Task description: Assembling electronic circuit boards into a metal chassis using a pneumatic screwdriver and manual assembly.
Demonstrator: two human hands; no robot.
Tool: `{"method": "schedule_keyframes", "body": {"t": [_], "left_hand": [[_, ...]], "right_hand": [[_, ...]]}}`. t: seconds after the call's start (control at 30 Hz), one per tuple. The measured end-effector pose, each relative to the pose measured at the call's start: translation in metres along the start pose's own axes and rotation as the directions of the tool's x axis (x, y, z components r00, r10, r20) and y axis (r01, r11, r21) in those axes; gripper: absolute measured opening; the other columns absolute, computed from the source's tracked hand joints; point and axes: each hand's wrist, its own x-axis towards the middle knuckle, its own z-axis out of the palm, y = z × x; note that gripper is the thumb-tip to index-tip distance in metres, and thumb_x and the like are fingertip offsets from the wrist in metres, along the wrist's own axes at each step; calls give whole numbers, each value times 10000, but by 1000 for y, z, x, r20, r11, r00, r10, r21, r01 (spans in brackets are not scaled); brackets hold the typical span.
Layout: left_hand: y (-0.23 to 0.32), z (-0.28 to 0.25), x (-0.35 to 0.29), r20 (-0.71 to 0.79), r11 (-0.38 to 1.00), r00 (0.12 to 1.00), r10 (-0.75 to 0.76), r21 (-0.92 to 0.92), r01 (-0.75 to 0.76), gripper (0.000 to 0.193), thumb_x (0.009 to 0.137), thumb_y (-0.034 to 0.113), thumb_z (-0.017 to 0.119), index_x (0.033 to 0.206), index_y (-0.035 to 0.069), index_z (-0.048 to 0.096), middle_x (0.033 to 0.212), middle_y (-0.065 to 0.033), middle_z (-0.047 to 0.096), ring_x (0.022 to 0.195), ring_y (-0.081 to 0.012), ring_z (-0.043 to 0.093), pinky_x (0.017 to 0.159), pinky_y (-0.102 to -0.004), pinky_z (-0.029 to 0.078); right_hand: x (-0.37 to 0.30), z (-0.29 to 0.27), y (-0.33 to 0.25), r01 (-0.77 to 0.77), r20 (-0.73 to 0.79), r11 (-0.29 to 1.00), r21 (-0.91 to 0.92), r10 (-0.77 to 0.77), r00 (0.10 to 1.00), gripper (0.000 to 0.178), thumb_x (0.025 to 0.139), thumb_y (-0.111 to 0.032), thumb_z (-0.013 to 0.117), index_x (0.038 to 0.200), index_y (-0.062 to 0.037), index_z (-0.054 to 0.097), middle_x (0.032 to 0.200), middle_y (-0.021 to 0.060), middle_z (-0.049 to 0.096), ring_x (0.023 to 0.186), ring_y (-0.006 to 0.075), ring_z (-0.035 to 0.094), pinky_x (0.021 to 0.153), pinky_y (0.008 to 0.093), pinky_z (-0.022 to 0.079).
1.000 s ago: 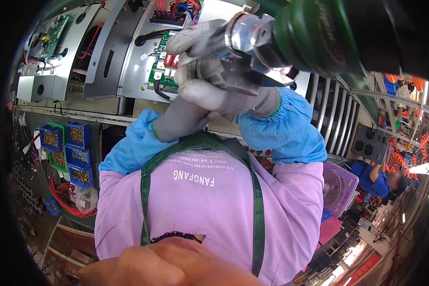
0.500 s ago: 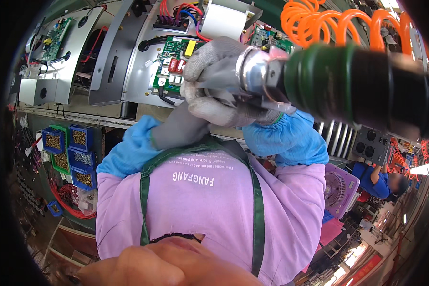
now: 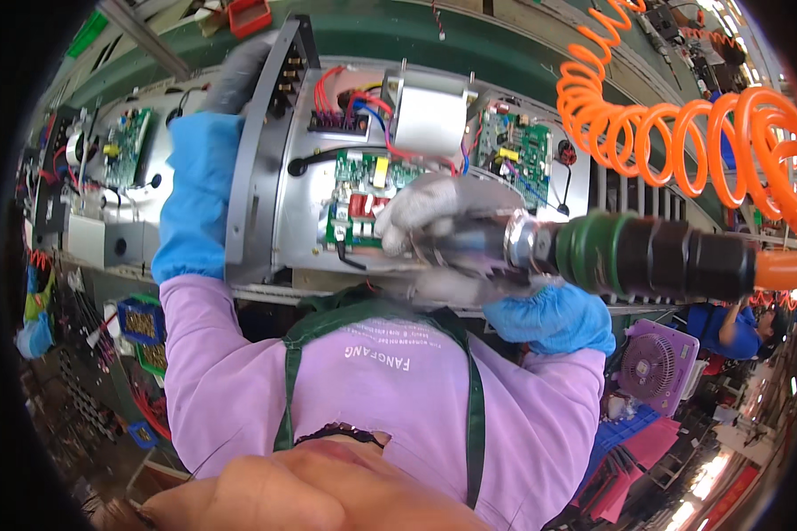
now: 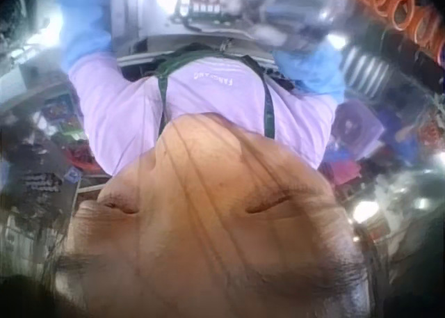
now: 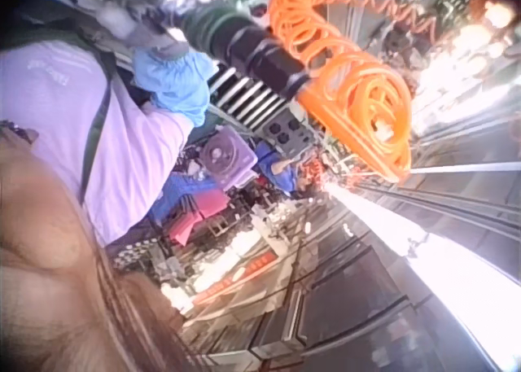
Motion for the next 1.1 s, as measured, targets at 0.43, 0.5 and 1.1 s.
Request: {"method": "schedule_keyframes", "body": {"t": [0.43,0.5,1.1], "left_hand": [[-101,29,162,410,837,895,-176,541,-83,341,779,389,736,872,70,660,832,-29,621,713,-120,562,680,-282,470],[-120,19,174,420,879,872,-252,476,25,346,771,388,746,850,64,654,836,-38,625,710,-122,571,678,-285,479],[123,70,-32,236,740,736,635,88,-667,701,606,192,885,1147,44,465,1090,-65,551,982,-138,550,864,-296,469]], "right_hand": [[25,-29,-2,-46,74,996,-81,52,996,360,782,-287,704,960,5,592,804,127,632,827,286,587,724,404,507],[22,-22,5,40,-27,999,3,-39,999,359,765,-280,743,938,-19,568,751,108,619,719,239,528,679,385,455],[14,-17,-9,-366,-251,892,264,430,867,688,624,-82,643,1275,8,438,1237,210,520,938,239,627,813,340,521]]}}
